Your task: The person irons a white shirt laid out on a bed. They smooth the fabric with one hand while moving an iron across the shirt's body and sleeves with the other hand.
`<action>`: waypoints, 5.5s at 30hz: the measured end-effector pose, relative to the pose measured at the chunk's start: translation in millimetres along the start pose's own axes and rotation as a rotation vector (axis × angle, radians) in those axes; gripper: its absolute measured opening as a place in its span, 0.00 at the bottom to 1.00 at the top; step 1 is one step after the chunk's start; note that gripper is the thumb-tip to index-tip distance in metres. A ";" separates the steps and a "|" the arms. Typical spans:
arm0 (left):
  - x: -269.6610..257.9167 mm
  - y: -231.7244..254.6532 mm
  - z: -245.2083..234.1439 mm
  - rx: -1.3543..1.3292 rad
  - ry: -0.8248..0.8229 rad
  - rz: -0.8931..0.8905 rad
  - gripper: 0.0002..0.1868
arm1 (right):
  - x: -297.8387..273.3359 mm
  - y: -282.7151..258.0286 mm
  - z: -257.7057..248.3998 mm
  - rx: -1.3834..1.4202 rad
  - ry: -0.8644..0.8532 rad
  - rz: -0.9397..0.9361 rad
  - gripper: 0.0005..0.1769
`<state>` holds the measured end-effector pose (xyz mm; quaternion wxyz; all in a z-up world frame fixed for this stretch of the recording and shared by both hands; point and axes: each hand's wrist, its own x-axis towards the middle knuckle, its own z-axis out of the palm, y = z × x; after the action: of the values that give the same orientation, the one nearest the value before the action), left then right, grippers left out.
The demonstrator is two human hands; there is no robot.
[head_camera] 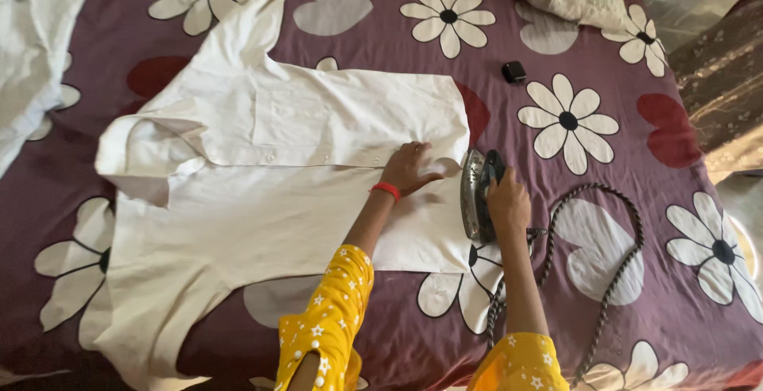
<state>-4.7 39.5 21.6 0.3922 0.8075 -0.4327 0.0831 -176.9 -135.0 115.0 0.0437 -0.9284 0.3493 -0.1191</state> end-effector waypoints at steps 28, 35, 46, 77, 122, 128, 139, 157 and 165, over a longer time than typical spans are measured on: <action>-49.4 -57.6 -49.7 -0.013 0.216 -0.188 0.05 | -65.1 -137.9 22.6 0.028 -0.132 -0.315 0.17; -58.0 -60.9 -42.7 0.008 0.259 -0.120 0.03 | -48.9 -131.0 8.5 -0.023 -0.169 -0.165 0.18; -57.8 -60.3 -44.5 0.020 0.305 -0.051 0.03 | -84.6 -141.2 4.0 0.100 -0.244 -0.117 0.18; -58.2 -66.9 -43.4 -0.114 0.326 -0.065 0.05 | -75.2 -71.7 -8.5 -0.066 -0.125 0.048 0.21; -107.8 -154.5 -82.5 0.154 0.355 0.063 0.06 | -106.1 -250.1 11.1 0.096 -0.264 -0.139 0.18; -108.6 -162.4 -79.3 0.148 0.336 0.091 0.06 | -109.8 -267.9 25.4 0.100 -0.255 -0.196 0.18; -104.1 -153.1 -95.5 0.151 0.339 0.078 0.04 | -104.6 -242.7 25.5 0.075 -0.196 -0.131 0.18; -108.9 -135.9 -113.8 0.019 0.328 0.038 0.05 | -93.4 -98.2 -2.1 -0.033 -0.111 0.076 0.21; -113.8 -151.3 -115.3 0.193 0.218 0.071 0.05 | -87.0 -1.5 -19.7 -0.050 -0.108 0.274 0.24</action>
<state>64.9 241.0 -39.0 0.3541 0.8119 -0.4057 0.2254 -244.2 -76.5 117.8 0.0551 -0.8778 0.4729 -0.0531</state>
